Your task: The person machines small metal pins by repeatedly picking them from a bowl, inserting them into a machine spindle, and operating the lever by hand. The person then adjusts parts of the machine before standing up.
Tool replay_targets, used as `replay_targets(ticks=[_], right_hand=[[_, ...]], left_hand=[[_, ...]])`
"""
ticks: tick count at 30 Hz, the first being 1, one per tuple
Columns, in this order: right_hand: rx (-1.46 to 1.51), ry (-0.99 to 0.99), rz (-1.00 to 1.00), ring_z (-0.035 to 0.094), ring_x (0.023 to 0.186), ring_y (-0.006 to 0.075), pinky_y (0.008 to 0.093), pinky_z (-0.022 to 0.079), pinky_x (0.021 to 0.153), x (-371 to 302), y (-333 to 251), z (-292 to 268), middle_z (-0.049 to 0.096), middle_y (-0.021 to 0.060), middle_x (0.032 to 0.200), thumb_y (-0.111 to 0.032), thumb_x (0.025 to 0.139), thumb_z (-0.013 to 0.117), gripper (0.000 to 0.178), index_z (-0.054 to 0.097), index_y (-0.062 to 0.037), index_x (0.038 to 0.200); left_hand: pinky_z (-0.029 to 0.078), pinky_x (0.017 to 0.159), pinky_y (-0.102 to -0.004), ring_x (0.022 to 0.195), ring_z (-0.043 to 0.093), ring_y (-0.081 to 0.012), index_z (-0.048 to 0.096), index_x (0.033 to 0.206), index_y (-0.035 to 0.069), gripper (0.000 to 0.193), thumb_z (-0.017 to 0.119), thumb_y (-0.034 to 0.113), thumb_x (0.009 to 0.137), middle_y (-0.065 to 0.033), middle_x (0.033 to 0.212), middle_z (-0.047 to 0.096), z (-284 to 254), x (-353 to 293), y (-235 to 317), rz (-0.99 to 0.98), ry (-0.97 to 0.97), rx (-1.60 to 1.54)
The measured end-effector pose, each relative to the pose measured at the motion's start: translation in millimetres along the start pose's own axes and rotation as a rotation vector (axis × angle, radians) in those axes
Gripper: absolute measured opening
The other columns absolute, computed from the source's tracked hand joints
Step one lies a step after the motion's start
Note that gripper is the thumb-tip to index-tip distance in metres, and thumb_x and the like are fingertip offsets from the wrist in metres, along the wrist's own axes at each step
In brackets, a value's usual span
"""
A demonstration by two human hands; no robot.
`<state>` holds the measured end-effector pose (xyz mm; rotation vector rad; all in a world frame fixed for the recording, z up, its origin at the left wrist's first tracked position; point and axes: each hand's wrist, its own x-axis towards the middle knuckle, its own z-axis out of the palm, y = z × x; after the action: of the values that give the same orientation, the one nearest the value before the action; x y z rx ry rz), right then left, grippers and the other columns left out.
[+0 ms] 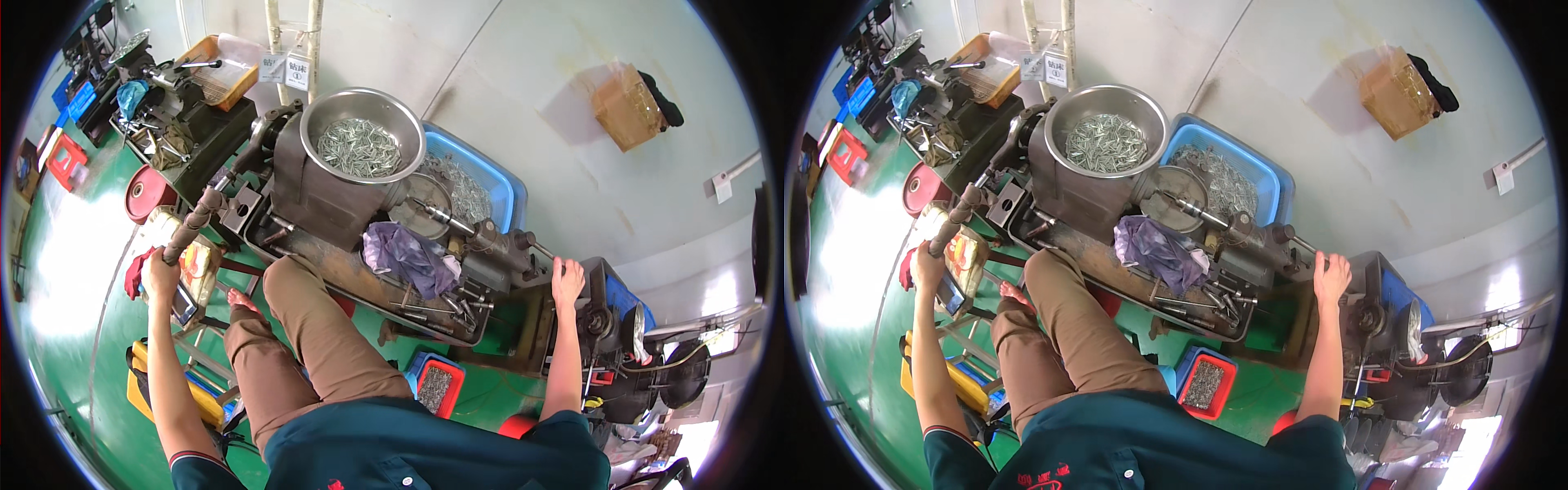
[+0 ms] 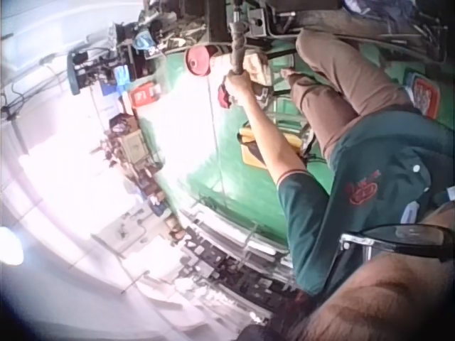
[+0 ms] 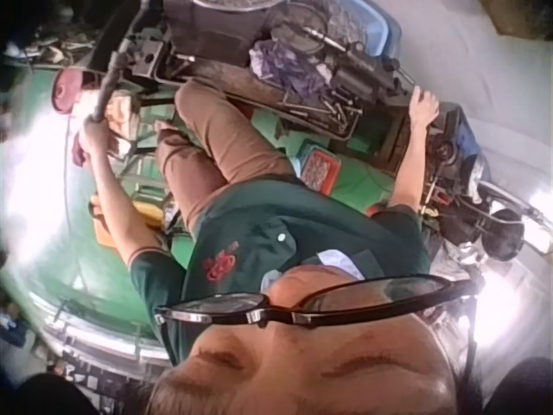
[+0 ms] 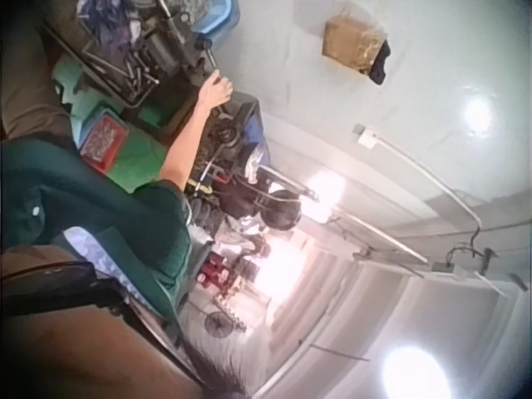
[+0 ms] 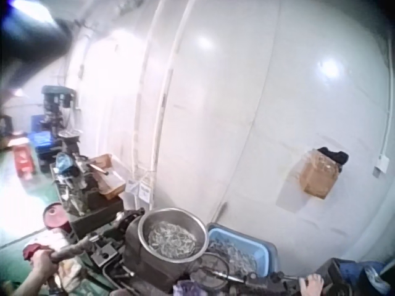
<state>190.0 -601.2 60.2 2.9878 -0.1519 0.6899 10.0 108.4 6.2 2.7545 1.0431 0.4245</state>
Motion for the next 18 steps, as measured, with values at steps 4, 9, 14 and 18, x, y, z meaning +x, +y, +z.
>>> replay_targets(ticks=[4,9,14,18], right_hand=[[-0.06,-0.206,0.128,0.054,0.07,0.0355,0.0447,0.04,0.061,-24,-11,-35,0.057,0.0172,0.068,-0.049,0.078,0.046,0.05,0.051,-0.0016,0.064],[-0.088,-0.098,0.065,0.053,0.06,0.0384,0.0454,0.04,0.055,-33,-15,-36,0.054,0.019,0.058,-0.051,0.076,0.046,0.053,0.05,-0.0012,0.058],[-0.078,-0.125,0.088,0.054,0.062,0.0371,0.045,0.04,0.058,-35,-17,-38,0.055,0.0184,0.06,-0.052,0.076,0.046,0.052,0.053,-0.002,0.061],[-0.118,-0.116,0.082,0.054,0.064,0.0364,0.0448,0.041,0.059,-36,-17,-36,0.056,0.018,0.062,-0.052,0.076,0.046,0.052,0.054,-0.0023,0.062]], left_hand=[[0.044,0.063,-0.0392,0.07,0.057,-0.0337,0.058,0.084,0.003,0.024,0.057,0.015,0.064,-0.0181,0.073,0.058,1,1,4,0.0,-0.015,-0.013],[0.044,0.065,-0.0384,0.072,0.057,-0.0335,0.058,0.086,0.002,0.026,0.056,0.015,0.064,-0.0187,0.075,0.059,7,4,-2,0.004,-0.011,0.001],[0.045,0.063,-0.0373,0.07,0.057,-0.0333,0.059,0.084,0.002,0.023,0.056,0.014,0.065,-0.0201,0.073,0.058,4,2,-1,0.047,0.02,-0.009],[0.045,0.063,-0.0372,0.07,0.057,-0.0334,0.059,0.084,0.002,0.022,0.056,0.014,0.065,-0.0199,0.073,0.058,6,0,-1,0.042,0.034,-0.013]])
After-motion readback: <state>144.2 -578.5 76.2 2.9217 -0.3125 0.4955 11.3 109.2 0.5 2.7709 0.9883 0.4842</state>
